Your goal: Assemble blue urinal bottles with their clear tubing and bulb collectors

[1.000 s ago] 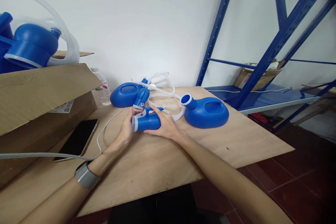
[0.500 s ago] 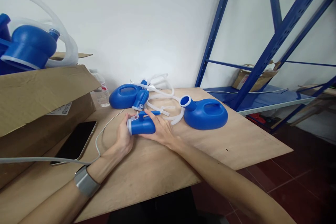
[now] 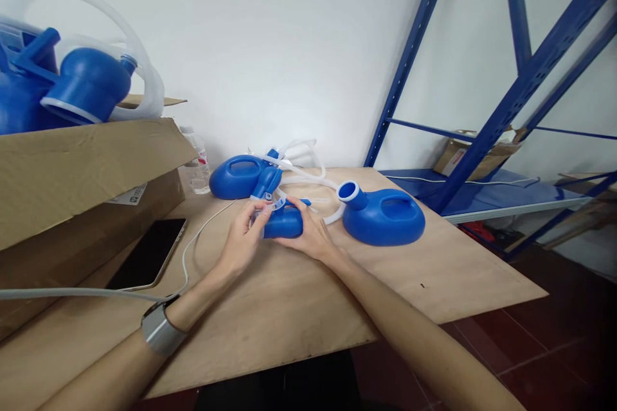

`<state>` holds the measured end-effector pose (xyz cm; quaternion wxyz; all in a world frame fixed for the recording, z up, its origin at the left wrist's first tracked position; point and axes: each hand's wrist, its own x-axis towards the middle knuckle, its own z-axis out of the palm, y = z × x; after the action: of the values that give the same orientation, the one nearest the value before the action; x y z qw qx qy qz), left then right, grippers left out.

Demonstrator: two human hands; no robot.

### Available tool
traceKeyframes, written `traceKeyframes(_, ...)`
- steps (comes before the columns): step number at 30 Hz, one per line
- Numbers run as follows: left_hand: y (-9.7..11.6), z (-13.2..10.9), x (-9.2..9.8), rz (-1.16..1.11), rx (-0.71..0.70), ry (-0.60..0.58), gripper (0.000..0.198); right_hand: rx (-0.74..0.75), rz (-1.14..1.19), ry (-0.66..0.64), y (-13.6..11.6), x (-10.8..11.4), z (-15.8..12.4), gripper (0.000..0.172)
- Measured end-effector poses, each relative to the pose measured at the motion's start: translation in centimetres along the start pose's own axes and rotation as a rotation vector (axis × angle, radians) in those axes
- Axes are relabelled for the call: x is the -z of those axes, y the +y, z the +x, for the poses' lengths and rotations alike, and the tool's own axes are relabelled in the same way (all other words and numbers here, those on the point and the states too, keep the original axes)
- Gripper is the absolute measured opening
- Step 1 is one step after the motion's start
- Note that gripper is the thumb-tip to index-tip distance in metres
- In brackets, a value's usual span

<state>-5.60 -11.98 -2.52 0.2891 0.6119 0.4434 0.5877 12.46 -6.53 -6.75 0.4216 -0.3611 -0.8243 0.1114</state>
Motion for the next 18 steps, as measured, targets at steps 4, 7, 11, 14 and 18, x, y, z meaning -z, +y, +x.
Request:
traceKeyframes(4,-0.4,0.2,-0.1,-0.038,0.087,-0.055,0.028,-0.016,-0.01,-0.041,0.1,0.1,-0.1,0.097)
traceKeyframes(7,-0.8,0.4,-0.1,-0.048,0.134,-0.053,0.03,-0.029,0.022,-0.069,-0.4,0.1,-0.1,0.1)
traceKeyframes(11,-0.9,0.4,0.1,-0.052,0.147,-0.055,0.03,-0.041,0.127,-0.037,-1.2,0.1,-0.2,0.094)
traceKeyframes(14,-1.0,0.3,0.0,-0.045,0.143,-0.069,0.031,-0.097,0.301,0.025,-1.8,0.0,-0.2,0.069)
traceKeyframes(18,-1.0,0.2,-0.1,-0.031,0.138,-0.091,0.038,-0.253,0.563,0.147,-2.7,-0.4,0.0,0.054)
